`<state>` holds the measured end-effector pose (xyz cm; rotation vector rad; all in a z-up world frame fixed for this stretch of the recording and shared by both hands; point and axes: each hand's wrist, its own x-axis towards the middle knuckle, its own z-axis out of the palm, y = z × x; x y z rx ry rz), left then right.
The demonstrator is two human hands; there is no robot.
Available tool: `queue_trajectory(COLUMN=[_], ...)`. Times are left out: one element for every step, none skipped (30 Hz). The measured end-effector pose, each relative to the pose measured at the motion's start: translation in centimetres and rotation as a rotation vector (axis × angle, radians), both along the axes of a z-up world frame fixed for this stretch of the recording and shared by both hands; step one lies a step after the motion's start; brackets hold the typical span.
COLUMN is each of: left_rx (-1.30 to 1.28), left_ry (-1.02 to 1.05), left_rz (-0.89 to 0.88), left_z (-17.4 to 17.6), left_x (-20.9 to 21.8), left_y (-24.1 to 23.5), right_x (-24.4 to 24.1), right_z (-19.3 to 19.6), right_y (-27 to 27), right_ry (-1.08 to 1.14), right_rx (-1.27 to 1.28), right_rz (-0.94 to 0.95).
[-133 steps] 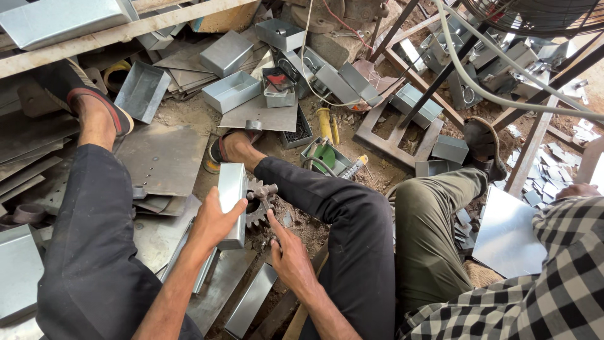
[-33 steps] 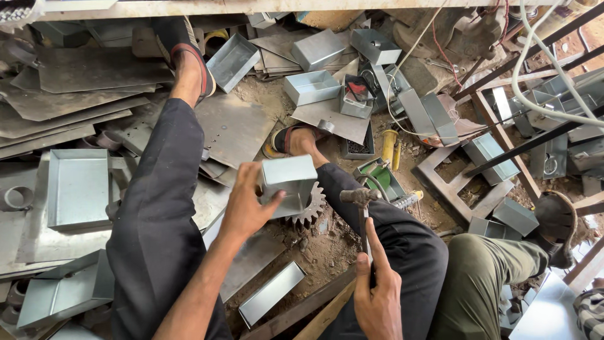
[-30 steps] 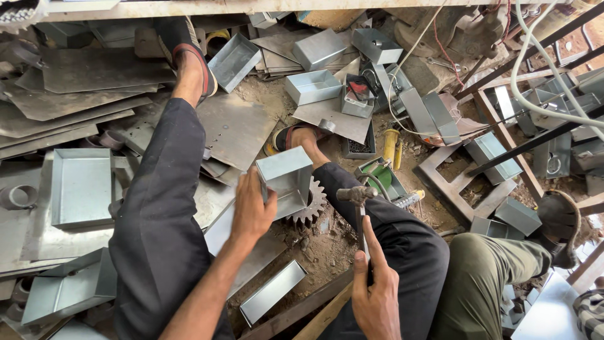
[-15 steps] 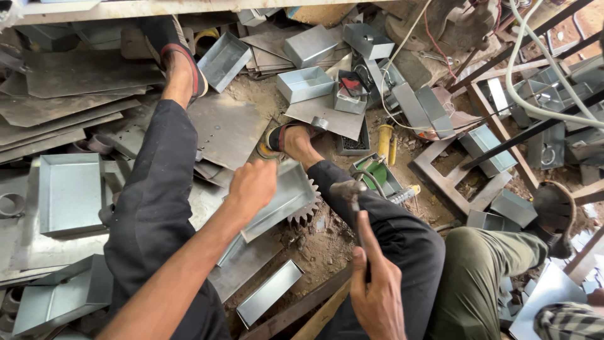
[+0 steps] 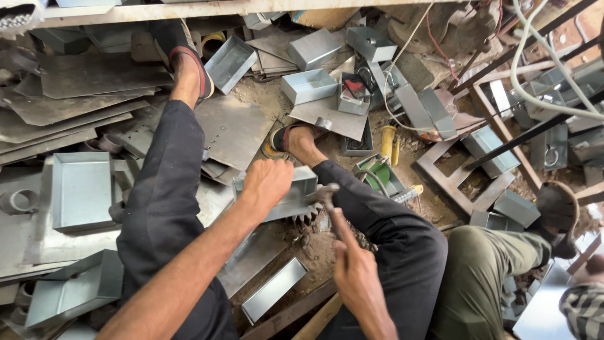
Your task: The person shapes and finishes small metal boxes by hammering the edges and surfaces against a large gear wheel used as an anvil.
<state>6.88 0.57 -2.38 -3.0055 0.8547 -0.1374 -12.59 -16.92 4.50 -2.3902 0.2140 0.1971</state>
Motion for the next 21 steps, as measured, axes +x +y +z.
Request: queue_trajectory(left_rx=[-0.009, -0.152, -0.284, -0.282, -0.575, -0.868, -0.868, -1.045, -1.224, -1.227, -1.166, -1.103, -1.099, -1.079, -1.062, -1.062, -1.042, -1.021, -1.024, -1.013, -1.001], left_ry=[-0.005, 0.059, 0.132, 0.135, 0.210, 0.289, 0.296, 0.222, 0.139, 0.140, 0.043, -0.053, -0.056, -0.022, 0.011, 0.007, 0.023, 0.038, 0.035, 0.022, 0.008], left_rz=[0.001, 0.066, 0.126, 0.122, 0.195, 0.266, 0.265, 0.263, 0.262, 0.265, 0.295, 0.325, 0.328, 0.306, 0.280, 0.280, 0.307, 0.334, 0.333, 0.337, 0.342], left_z=[1.0, 2.0, 2.6, 2.9, 2.8, 2.4, 1.5, 0.4, -0.8, -2.0, -3.1, -4.0, -4.7, -5.3, -5.7, -6.0, -6.1, -6.2, -6.2, -6.1, -6.0], left_x=[-0.2, -0.3, -0.8, -1.3, -1.6, -1.9, -2.6, -3.3, -3.8, -4.6, -4.9, -4.9, -4.7, -4.6, -4.3, -4.1, -4.2, -4.3, -4.4, -4.4, -4.4], left_y=[0.1, 0.5, 1.0, 1.1, 0.8, 0.5, 0.2, -0.2, -0.4, -0.5, -0.3, -0.2, 0.0, 0.2, 0.1, 0.1, 0.1, 0.1, 0.0, 0.0, 0.0], right_x=[-0.6, -1.1, -2.2, -2.9, -2.9, -3.1, -3.6, -3.8, -3.4, -3.0, -2.3, -2.0, -1.8, -1.5, -1.2, -0.8, -0.6, -0.4, 0.0, 0.7, 1.5], right_z=[0.1, 0.0, -0.3, -0.7, -0.9, -0.8, -0.7, -0.4, 0.1, 0.9, 2.0, 3.5, 5.1, 6.7, 8.4, 9.9, 11.0, 11.8, 12.2, 12.1, 11.6], right_y=[-0.9, -1.7, -1.8, -1.9, -2.3, -2.6, -2.6, -2.5, -2.4, -2.2, -2.0, -1.9, -1.5, -1.0, -0.6, -0.2, 0.3, 0.7, 1.1, 1.4, 1.7], right_ry=[-0.010, -0.016, -0.100, -0.184, -0.193, -0.108, -0.006, 0.000, -0.038, -0.076, -0.080, -0.127, -0.169, -0.168, -0.229, -0.290, -0.292, -0.533, -0.776, -0.779, -0.827], right_rx=[0.090, 0.081, 0.213, 0.345, 0.340, 0.362, 0.386, 0.383, 0.342, 0.301, 0.301, 0.216, 0.135, 0.140, 0.067, -0.006, -0.006, 0.055, 0.115, 0.114, 0.230], right_rz=[-0.152, -0.151, -0.216, -0.282, -0.283, -0.352, -0.422, -0.426, -0.351, -0.274, -0.268, -0.211, -0.155, -0.151, -0.201, -0.251, -0.252, -0.251, -0.244, -0.243, -0.225])
